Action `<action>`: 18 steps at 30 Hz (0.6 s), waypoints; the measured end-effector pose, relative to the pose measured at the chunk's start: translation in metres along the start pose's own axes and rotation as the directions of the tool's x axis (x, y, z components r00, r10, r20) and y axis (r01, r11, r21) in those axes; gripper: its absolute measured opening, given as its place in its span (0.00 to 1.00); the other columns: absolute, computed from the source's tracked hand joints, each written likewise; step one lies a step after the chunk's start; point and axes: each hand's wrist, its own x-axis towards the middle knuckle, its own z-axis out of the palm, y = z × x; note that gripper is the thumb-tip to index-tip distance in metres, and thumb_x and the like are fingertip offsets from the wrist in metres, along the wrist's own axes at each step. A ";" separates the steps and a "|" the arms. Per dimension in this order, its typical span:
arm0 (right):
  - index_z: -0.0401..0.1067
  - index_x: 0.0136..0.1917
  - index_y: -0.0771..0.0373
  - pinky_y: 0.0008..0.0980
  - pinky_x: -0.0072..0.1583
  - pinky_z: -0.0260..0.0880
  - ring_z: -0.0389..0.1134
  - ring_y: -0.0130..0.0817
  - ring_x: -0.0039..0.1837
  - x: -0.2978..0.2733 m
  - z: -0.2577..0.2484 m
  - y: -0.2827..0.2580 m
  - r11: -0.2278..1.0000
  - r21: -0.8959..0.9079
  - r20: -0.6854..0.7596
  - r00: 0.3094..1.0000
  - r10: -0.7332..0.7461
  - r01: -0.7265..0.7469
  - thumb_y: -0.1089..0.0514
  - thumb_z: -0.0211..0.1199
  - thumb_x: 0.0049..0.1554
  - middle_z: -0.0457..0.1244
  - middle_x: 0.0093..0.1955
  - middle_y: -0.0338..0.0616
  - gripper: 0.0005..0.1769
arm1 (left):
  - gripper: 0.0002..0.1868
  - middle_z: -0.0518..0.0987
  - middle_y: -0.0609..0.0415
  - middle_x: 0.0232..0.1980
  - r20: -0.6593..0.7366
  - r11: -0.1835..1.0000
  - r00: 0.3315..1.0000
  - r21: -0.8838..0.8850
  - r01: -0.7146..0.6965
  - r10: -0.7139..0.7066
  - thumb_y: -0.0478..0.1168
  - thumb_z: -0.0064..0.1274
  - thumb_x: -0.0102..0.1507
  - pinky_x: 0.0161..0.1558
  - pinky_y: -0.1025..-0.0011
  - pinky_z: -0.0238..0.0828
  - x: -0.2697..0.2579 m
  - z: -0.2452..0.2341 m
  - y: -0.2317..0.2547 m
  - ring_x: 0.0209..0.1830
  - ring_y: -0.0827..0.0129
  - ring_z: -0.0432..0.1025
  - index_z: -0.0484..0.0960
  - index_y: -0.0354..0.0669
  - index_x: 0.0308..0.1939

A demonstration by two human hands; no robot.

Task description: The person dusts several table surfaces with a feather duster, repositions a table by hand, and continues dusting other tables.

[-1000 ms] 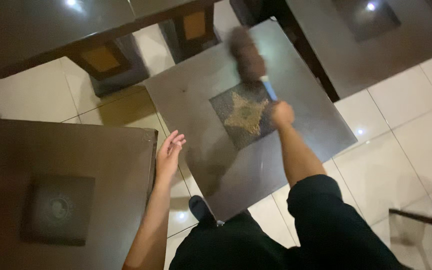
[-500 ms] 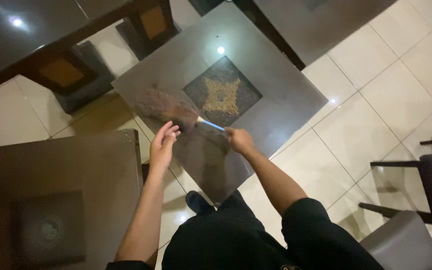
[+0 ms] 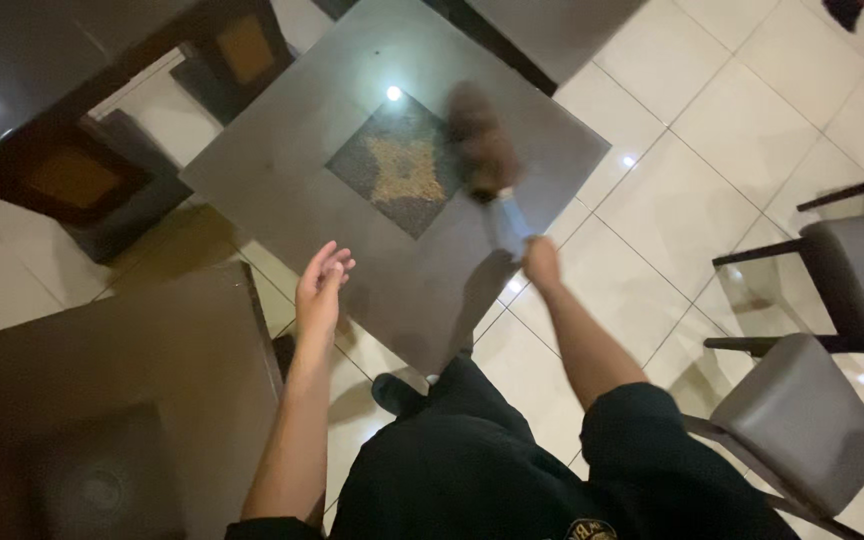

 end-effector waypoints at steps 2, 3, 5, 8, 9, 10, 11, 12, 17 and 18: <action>0.77 0.51 0.65 0.48 0.55 0.73 0.73 0.53 0.51 -0.028 0.012 -0.039 0.952 0.154 0.456 0.874 0.169 -0.264 0.59 0.61 0.55 0.70 0.50 0.57 0.12 | 0.24 0.79 0.45 0.65 0.023 0.999 1.000 0.029 -0.014 0.013 0.37 0.44 0.70 0.62 0.66 0.70 -0.003 0.008 0.003 0.61 0.64 0.75 0.70 0.38 0.71; 0.76 0.56 0.63 0.48 0.56 0.72 0.73 0.52 0.52 -0.042 0.013 -0.059 0.947 0.152 0.534 0.830 0.163 -0.283 0.57 0.60 0.58 0.70 0.51 0.57 0.14 | 0.24 0.79 0.45 0.65 0.036 0.998 0.999 0.057 -0.022 0.020 0.36 0.43 0.71 0.62 0.66 0.70 -0.005 0.012 0.005 0.62 0.63 0.75 0.70 0.38 0.71; 0.74 0.60 0.60 0.48 0.57 0.72 0.73 0.52 0.53 -0.053 0.000 -0.072 0.941 0.150 0.609 0.779 0.153 -0.302 0.54 0.59 0.62 0.70 0.52 0.58 0.16 | 0.24 0.78 0.46 0.65 0.014 0.993 1.000 0.119 -0.008 0.006 0.36 0.43 0.71 0.63 0.67 0.70 -0.009 0.016 0.010 0.63 0.64 0.74 0.69 0.39 0.71; 0.76 0.60 0.56 0.49 0.57 0.70 0.70 0.52 0.56 -0.057 -0.016 -0.058 0.991 0.105 0.592 0.806 -0.001 -0.077 0.54 0.58 0.60 0.70 0.55 0.53 0.17 | 0.24 0.78 0.46 0.65 -0.013 0.993 1.000 0.118 0.003 -0.002 0.37 0.43 0.71 0.63 0.66 0.70 -0.016 0.022 0.014 0.63 0.64 0.74 0.69 0.39 0.71; 0.76 0.61 0.55 0.48 0.57 0.71 0.71 0.50 0.57 -0.049 -0.023 -0.040 0.994 0.087 0.573 0.819 0.000 -0.061 0.55 0.57 0.58 0.71 0.55 0.52 0.19 | 0.24 0.78 0.45 0.65 -0.011 0.999 1.000 0.052 -0.009 0.010 0.37 0.44 0.70 0.63 0.65 0.70 -0.015 0.025 0.016 0.63 0.62 0.75 0.69 0.38 0.71; 0.75 0.63 0.52 0.49 0.57 0.71 0.71 0.50 0.57 -0.038 -0.030 -0.019 0.988 0.006 0.587 0.801 0.122 -0.155 0.54 0.54 0.61 0.70 0.55 0.52 0.18 | 0.24 0.78 0.45 0.65 -0.014 0.998 1.000 0.053 -0.012 0.013 0.37 0.44 0.70 0.63 0.65 0.70 -0.015 0.029 0.018 0.63 0.62 0.75 0.69 0.38 0.71; 0.75 0.64 0.49 0.49 0.58 0.70 0.71 0.51 0.57 -0.026 -0.037 0.003 0.967 -0.075 0.596 0.767 0.240 -0.244 0.52 0.50 0.64 0.70 0.56 0.52 0.18 | 0.24 0.78 0.46 0.66 -0.022 0.997 1.000 0.079 -0.014 0.016 0.37 0.43 0.71 0.63 0.65 0.70 -0.018 0.032 0.019 0.63 0.62 0.74 0.69 0.38 0.71; 0.75 0.62 0.53 0.50 0.59 0.70 0.71 0.52 0.57 -0.017 -0.048 0.029 0.951 -0.040 0.531 0.800 0.280 -0.306 0.53 0.50 0.65 0.70 0.54 0.55 0.17 | 0.23 0.77 0.46 0.66 -0.030 0.994 0.999 0.105 -0.016 0.019 0.37 0.43 0.71 0.64 0.65 0.71 -0.021 0.035 0.020 0.63 0.63 0.74 0.68 0.38 0.71; 0.75 0.55 0.65 0.54 0.57 0.70 0.70 0.61 0.55 0.019 -0.056 0.109 0.856 -0.023 0.283 0.818 0.501 -0.516 0.57 0.53 0.61 0.68 0.51 0.64 0.15 | 0.23 0.78 0.45 0.65 -0.091 0.993 0.996 0.122 0.003 0.008 0.36 0.43 0.71 0.63 0.65 0.72 -0.030 0.066 0.015 0.63 0.62 0.75 0.69 0.38 0.71; 0.75 0.52 0.68 0.54 0.57 0.71 0.71 0.62 0.54 0.019 -0.050 0.116 0.840 0.037 0.221 0.824 0.521 -0.541 0.57 0.53 0.60 0.68 0.49 0.67 0.14 | 0.23 0.78 0.46 0.65 -0.095 0.989 0.995 0.146 0.011 0.003 0.36 0.43 0.71 0.63 0.66 0.72 -0.033 0.074 0.013 0.63 0.63 0.75 0.69 0.39 0.71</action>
